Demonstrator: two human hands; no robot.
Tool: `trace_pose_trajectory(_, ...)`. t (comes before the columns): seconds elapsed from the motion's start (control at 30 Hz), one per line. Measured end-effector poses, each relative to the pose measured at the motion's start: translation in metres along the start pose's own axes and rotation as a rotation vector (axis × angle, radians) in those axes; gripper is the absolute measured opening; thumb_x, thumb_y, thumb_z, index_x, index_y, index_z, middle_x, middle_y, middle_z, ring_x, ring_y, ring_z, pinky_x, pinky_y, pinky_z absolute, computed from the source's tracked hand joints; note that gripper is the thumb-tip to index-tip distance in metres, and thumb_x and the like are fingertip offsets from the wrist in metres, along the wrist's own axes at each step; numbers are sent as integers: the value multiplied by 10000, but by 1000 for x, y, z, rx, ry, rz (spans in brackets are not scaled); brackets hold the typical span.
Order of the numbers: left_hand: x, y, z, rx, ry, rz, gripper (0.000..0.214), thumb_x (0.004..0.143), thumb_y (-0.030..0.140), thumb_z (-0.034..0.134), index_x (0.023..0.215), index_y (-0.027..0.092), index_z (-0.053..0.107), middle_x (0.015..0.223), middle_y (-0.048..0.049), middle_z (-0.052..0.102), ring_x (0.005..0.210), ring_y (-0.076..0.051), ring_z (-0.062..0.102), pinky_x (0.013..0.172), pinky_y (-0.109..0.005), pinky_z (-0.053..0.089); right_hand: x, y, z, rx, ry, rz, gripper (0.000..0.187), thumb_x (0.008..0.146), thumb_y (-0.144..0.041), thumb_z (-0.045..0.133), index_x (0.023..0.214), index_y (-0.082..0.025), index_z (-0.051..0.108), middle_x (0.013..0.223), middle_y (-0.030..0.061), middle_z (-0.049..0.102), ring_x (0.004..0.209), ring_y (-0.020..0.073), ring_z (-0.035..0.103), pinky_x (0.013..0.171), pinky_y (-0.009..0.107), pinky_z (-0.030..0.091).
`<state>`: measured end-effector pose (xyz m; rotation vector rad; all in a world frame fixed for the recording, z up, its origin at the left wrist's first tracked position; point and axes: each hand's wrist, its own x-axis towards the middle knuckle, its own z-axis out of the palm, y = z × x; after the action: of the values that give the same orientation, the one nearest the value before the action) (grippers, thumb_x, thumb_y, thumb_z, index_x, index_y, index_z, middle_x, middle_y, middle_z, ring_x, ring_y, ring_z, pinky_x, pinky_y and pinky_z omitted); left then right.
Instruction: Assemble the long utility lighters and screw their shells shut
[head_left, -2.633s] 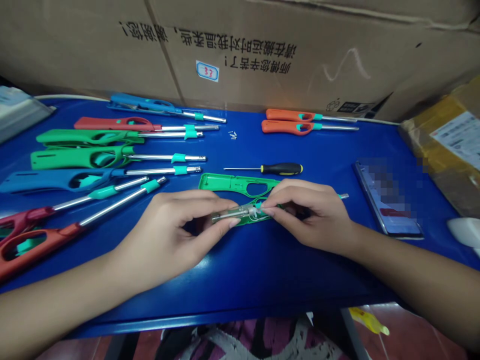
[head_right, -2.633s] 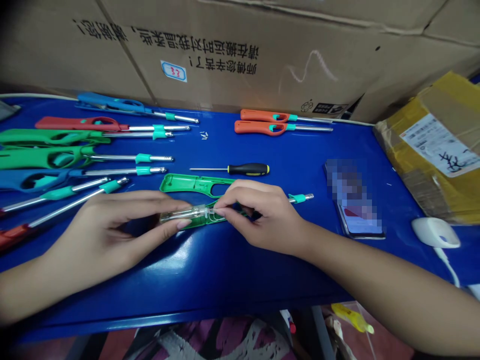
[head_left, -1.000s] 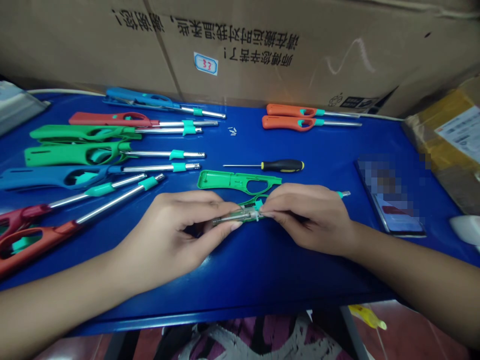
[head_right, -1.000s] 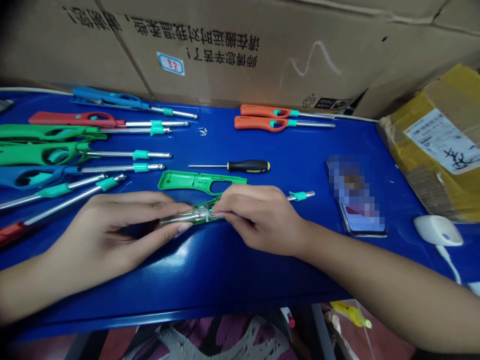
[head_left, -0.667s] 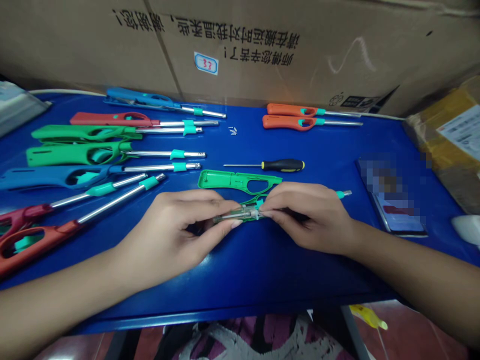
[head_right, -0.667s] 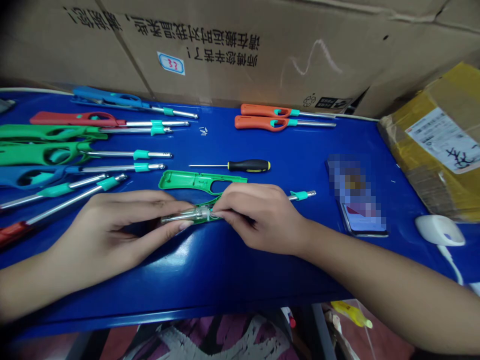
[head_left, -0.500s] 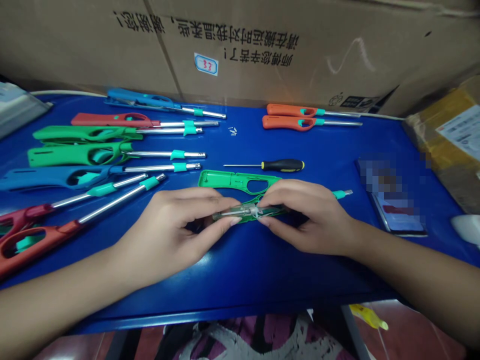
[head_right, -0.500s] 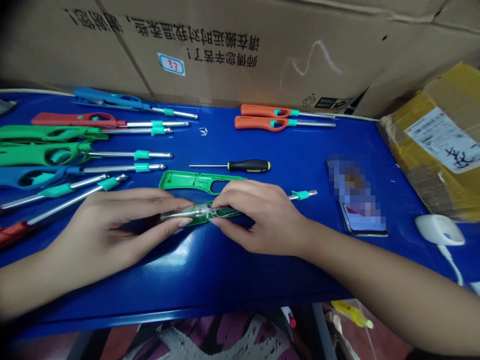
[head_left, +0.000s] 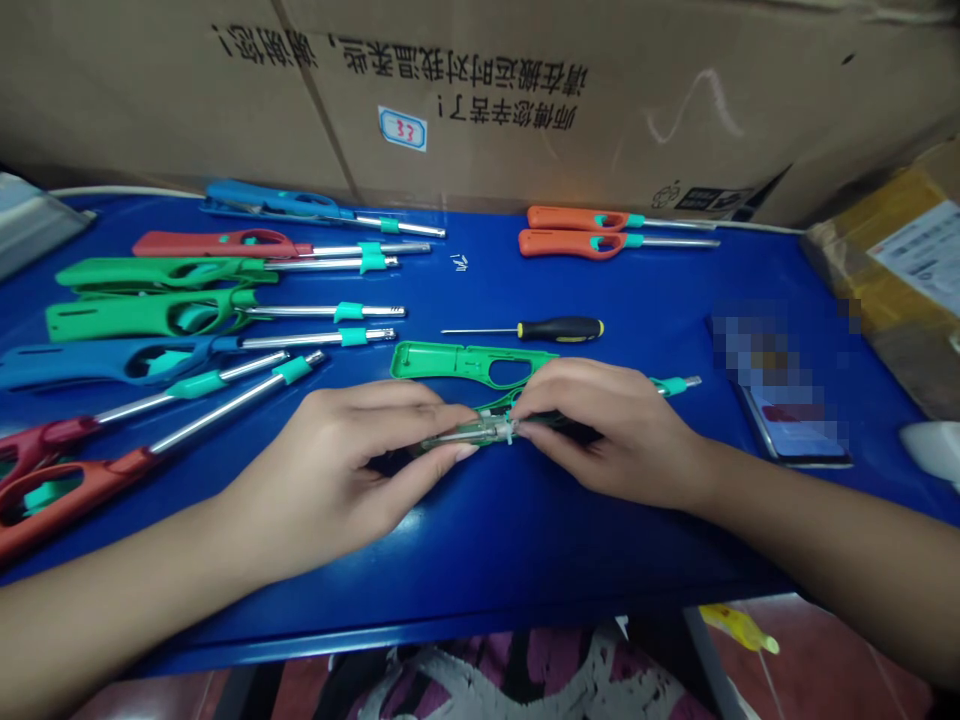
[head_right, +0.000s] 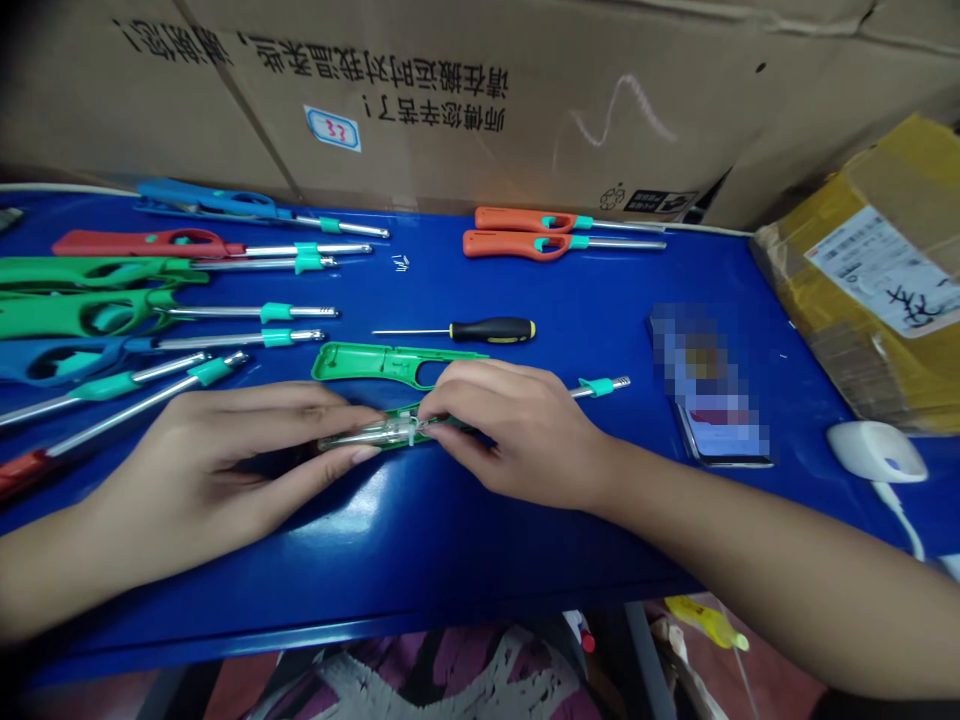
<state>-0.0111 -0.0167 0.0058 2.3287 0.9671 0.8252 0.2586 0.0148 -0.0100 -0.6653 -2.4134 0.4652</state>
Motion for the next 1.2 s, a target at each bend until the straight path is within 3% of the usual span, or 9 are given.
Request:
trace_pose_trajectory(0.3, -1, -2, -1, 36, -11, -8, 204, 1021, 256, 689, 1169, 171, 800, 1012, -49, 813, 870, -152, 755, 790, -251, 610, 0, 0, 0, -7, -8, 31, 103, 1022, -186, 638, 1065, -150, 724, 1018, 61, 785, 970, 186, 732, 873, 313, 570)
trace_pose_trajectory(0.67, -4, 0, -6, 257, -104, -28, 216, 1026, 280, 617, 1133, 216, 793, 1062, -47, 756, 965, -208, 726, 800, -324, 605, 2, -3, -5, 2, -31, 115, 182, 982, -181, 624, 1141, -146, 705, 1095, 87, 748, 1017, 219, 707, 878, 373, 566)
trace_pose_trajectory(0.9, -4, -1, -5, 297, -72, 10, 245, 1052, 311, 617, 1198, 185, 769, 1067, -60, 748, 977, -221, 727, 825, -351, 612, 3, -4, -11, 11, -26, 200, 177, 987, -174, 613, 1140, -171, 700, 1117, 78, 732, 1035, 217, 689, 883, 371, 550)
trace_pose_trajectory(1.07, -2, -4, -4, 253, -73, 15, 209, 1058, 282, 618, 1117, 206, 803, 1038, -53, 755, 955, -211, 729, 820, -340, 609, 4, -11, -32, 14, -185, 341, 183, 998, -175, 613, 1153, -221, 698, 1195, 48, 665, 1052, 178, 649, 878, 319, 527)
trace_pose_trajectory(1.2, 1, -5, -2, 202, -69, 2, 215, 1054, 286, 629, 1107, 204, 821, 1015, -56, 764, 926, -204, 737, 799, -314, 609, 1, -15, -37, -60, -307, 383, 210, 1021, -204, 577, 1205, -218, 678, 1220, 51, 650, 1031, 188, 653, 887, 353, 518)
